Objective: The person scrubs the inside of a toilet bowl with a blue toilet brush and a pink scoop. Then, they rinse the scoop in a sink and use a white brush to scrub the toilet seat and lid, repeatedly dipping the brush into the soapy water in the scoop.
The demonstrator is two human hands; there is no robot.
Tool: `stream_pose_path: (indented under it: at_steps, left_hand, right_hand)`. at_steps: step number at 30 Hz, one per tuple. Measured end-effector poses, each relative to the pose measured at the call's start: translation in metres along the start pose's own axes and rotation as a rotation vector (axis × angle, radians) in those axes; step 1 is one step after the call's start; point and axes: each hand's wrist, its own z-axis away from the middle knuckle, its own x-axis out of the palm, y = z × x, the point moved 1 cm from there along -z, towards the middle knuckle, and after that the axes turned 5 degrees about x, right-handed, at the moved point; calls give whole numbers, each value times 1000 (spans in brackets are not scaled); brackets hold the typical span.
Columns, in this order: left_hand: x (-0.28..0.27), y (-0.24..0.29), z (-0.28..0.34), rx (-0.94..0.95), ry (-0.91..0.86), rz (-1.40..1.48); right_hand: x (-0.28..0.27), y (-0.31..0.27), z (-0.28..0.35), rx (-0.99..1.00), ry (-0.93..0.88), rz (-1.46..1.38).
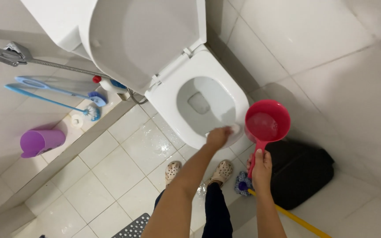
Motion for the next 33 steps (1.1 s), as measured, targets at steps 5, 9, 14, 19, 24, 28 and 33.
stream_pose_path:
  at_steps: [5,9,14,19,24,28,33]
  left_hand:
    - [-111,-92,-53,67,264,-174]
    - [-204,-123,-66,231,375,-329]
    - [-181,-135,4,6,392,-132]
    - [-79,-82,96,-146,184,131]
    - [-74,-59,117,67,-77,284]
    - [-98,-174,55,68,36,50]
    - [-236,-214,58,-185,417,313]
  right_hand:
    - [53,35,29,-11,7,17]
    - [93,64,36,25,29,33]
    - [116,85,51,39,38,30]
    - [133,69,66,13,77,36]
    - [147,41,78,-73,43,10]
    - [161,25,97,-97,28,55]
    - [183,33,111,-100,-26,107]
